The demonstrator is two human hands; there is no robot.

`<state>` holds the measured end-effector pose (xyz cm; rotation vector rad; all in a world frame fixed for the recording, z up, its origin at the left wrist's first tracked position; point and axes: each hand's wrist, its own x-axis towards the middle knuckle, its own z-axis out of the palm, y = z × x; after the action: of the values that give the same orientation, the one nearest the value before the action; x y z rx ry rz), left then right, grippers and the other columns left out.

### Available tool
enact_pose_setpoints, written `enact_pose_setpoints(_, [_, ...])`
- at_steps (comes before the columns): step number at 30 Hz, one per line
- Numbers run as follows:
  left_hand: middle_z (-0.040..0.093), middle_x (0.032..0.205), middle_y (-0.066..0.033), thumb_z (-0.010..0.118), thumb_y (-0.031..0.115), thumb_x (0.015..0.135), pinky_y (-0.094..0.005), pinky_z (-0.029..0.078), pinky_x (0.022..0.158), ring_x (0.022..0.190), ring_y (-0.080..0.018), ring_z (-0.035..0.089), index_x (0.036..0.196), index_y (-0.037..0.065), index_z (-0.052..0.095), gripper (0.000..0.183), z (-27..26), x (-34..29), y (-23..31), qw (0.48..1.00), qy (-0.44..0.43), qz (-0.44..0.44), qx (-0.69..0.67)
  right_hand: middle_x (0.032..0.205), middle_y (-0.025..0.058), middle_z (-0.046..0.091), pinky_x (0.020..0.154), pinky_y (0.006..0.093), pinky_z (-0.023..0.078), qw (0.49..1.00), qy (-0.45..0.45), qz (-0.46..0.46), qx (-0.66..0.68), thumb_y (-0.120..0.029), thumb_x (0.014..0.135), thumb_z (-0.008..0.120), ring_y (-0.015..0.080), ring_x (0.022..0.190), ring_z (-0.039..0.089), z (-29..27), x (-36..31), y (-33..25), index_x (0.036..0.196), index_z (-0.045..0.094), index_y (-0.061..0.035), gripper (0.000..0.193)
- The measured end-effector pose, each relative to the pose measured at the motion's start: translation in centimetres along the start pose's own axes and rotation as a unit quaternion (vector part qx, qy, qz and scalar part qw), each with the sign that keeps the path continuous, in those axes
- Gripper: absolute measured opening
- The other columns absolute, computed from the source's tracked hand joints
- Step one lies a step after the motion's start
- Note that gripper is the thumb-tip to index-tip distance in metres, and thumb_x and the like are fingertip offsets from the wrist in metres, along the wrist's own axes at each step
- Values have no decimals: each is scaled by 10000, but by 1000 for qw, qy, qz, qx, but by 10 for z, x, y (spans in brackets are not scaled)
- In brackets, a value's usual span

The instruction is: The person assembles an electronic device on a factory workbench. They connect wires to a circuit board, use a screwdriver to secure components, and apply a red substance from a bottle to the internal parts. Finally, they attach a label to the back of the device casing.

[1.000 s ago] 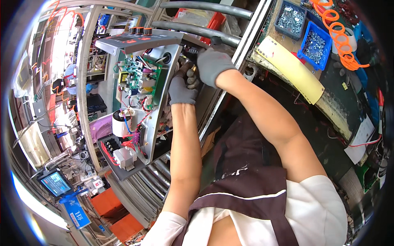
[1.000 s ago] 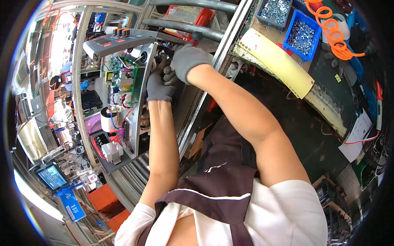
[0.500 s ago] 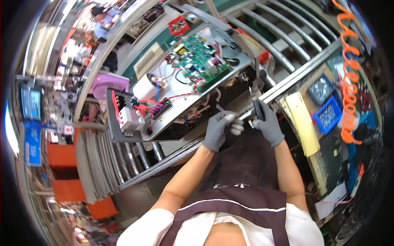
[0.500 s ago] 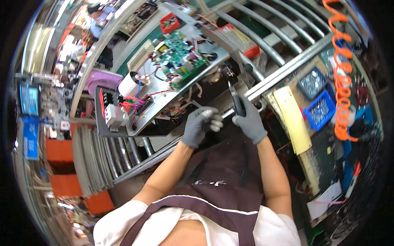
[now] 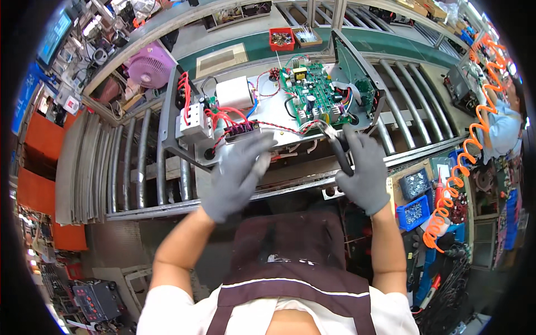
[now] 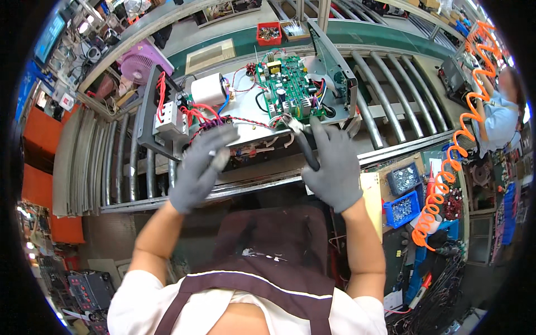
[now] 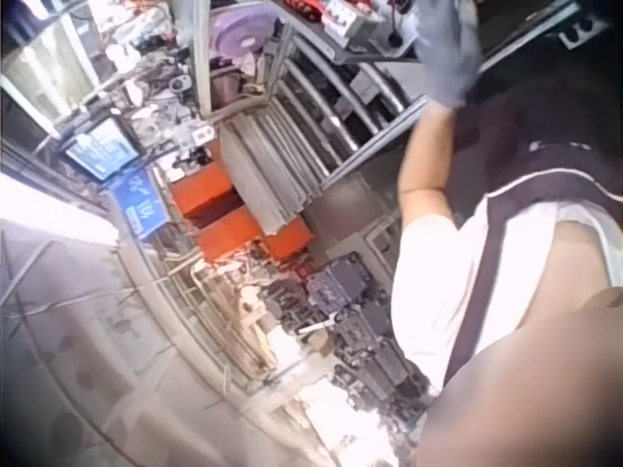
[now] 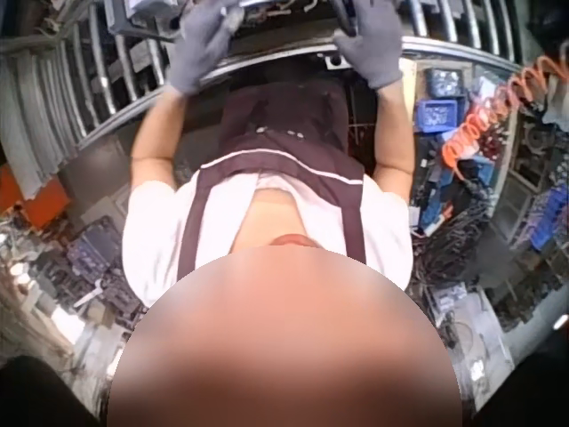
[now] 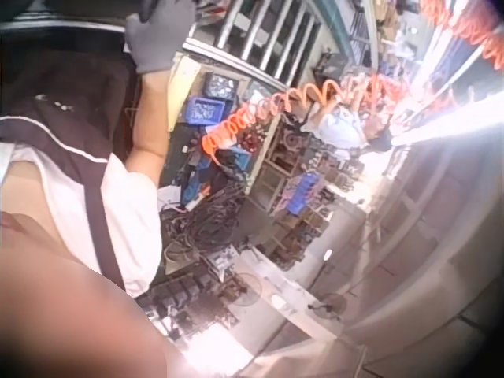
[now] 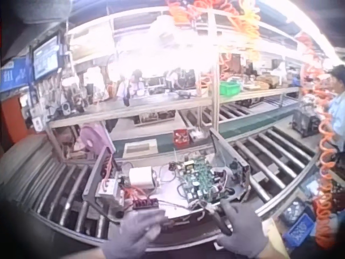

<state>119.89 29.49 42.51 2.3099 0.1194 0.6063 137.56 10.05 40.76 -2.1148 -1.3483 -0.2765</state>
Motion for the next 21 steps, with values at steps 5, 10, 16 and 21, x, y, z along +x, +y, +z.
enact_pose_setpoints(5, [537, 1216, -111, 480, 105, 858, -389, 407, 936, 1099, -326, 508, 1147, 42, 558, 306, -9, 81, -46, 981, -112, 90, 128, 931, 117, 551, 793, 397, 402, 943, -160, -149, -251, -133, 606, 660, 275, 899, 537, -40, 70, -31, 1204, 492, -34, 629])
enact_pose_setpoints(10, [554, 1077, -163, 491, 126, 804, -422, 439, 871, 1013, -334, 548, 1002, 53, 598, 237, 9, 98, -65, 958, -197, 52, 204, 912, 123, 572, 792, 375, 419, 859, -320, -203, -344, -155, 608, 663, 274, 913, 552, -32, 109, -53, 1082, 536, -16, 510])
enact_pose_setpoints(16, [562, 933, -163, 493, 174, 836, -441, 455, 789, 907, -355, 568, 928, 59, 573, 167, 12, 99, -64, 941, -214, 19, 261, 912, 128, 611, 803, 380, 426, 804, -378, -215, -404, -182, 636, 654, 271, 897, 588, -18, 133, -63, 966, 602, -27, 368])
enact_pose_setpoints(21, [599, 894, -167, 459, 222, 864, -439, 457, 762, 857, -346, 591, 926, 81, 572, 191, 17, 97, -75, 940, -227, -3, 254, 910, 132, 618, 793, 385, 438, 766, -430, -201, -433, -169, 611, 660, 283, 902, 596, -7, 147, -78, 905, 627, -32, 326])
